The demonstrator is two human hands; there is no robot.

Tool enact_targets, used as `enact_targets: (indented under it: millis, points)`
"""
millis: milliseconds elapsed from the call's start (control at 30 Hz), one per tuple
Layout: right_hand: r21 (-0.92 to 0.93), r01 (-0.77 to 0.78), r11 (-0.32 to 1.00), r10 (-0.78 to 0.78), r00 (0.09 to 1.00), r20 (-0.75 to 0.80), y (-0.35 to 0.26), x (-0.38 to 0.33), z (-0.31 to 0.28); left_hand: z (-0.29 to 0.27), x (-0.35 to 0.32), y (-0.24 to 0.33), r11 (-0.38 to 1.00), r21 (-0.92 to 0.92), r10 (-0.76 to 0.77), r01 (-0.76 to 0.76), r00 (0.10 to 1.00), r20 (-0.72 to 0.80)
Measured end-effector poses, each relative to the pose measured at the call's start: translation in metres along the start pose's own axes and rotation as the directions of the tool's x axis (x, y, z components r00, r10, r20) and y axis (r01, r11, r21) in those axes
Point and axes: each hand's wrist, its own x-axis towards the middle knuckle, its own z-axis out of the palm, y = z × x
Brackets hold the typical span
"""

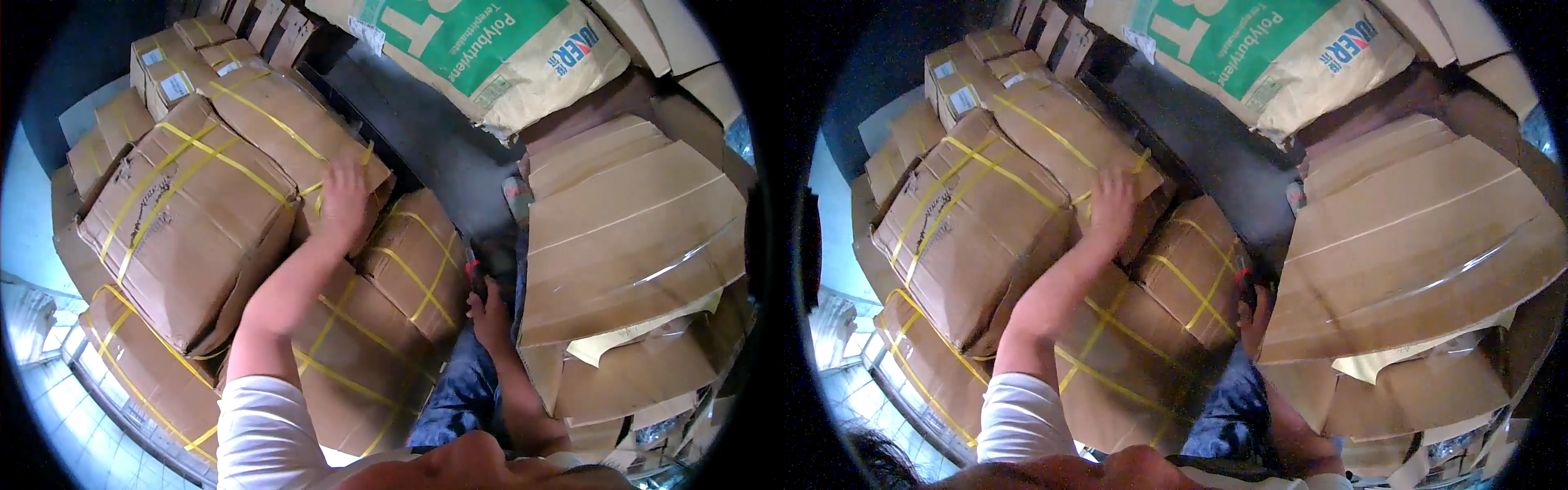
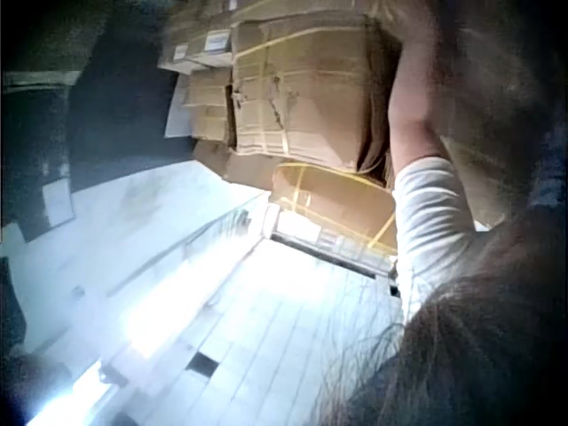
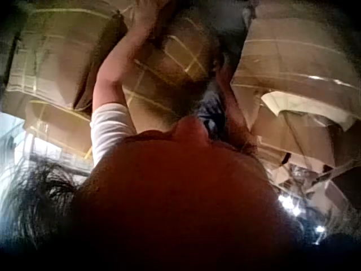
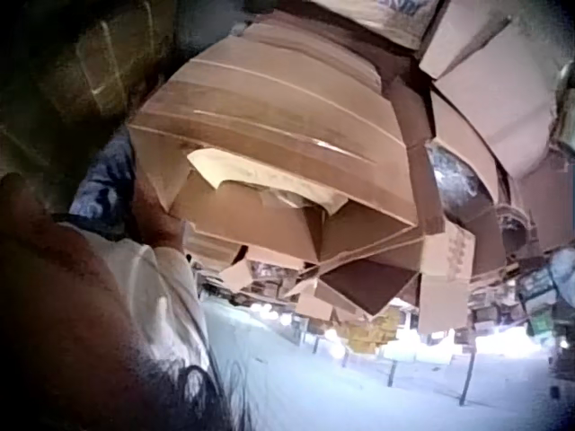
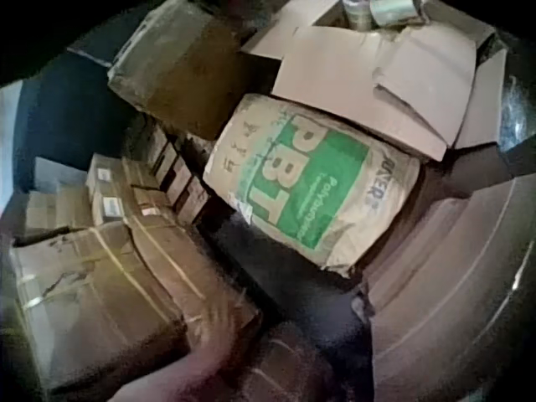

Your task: The person assembles small blue and grey plastic components by hand, inserting metal pins and placing them into clear plastic bags. Later, the person uses a box cutter to open a large cardboard box secured with yellow strapping tape and removes a plastic-wrapped item.

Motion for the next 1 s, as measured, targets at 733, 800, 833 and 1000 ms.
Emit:
enact_targets:
  millis: [733, 800, 833, 1000]
  points:
    - [-0.14, 0.024, 0.99, -0.015, 0.998, 0.069, -0.009, 0.006, 0.007, 0.045, 0.008, -0.036, 0.96, 0.159, 0.243, -0.229, 0.968, -0.07]
    - [-0.18, 0.0, 0.984, 0.025, 0.99, 0.138, -0.009, 0.004, 0.003, 0.008, 0.015, -0.023, 0.922, 0.311, 0.19, -0.231, 0.969, 0.157]
    - [-0.212, 0.06, 0.975, -0.036, 0.993, 0.113, -0.007, 0.002, 0.006, 0.041, 0.019, -0.03, 0.829, 0.415, 0.241, -0.374, 0.91, 0.338]
    - [-0.146, 0.124, 0.981, -0.111, 0.989, 0.092, 0.012, 0.0, 0.01, -0.032, 0.041, -0.016, 0.805, -0.368, -0.215, 0.466, 0.806, 0.551]
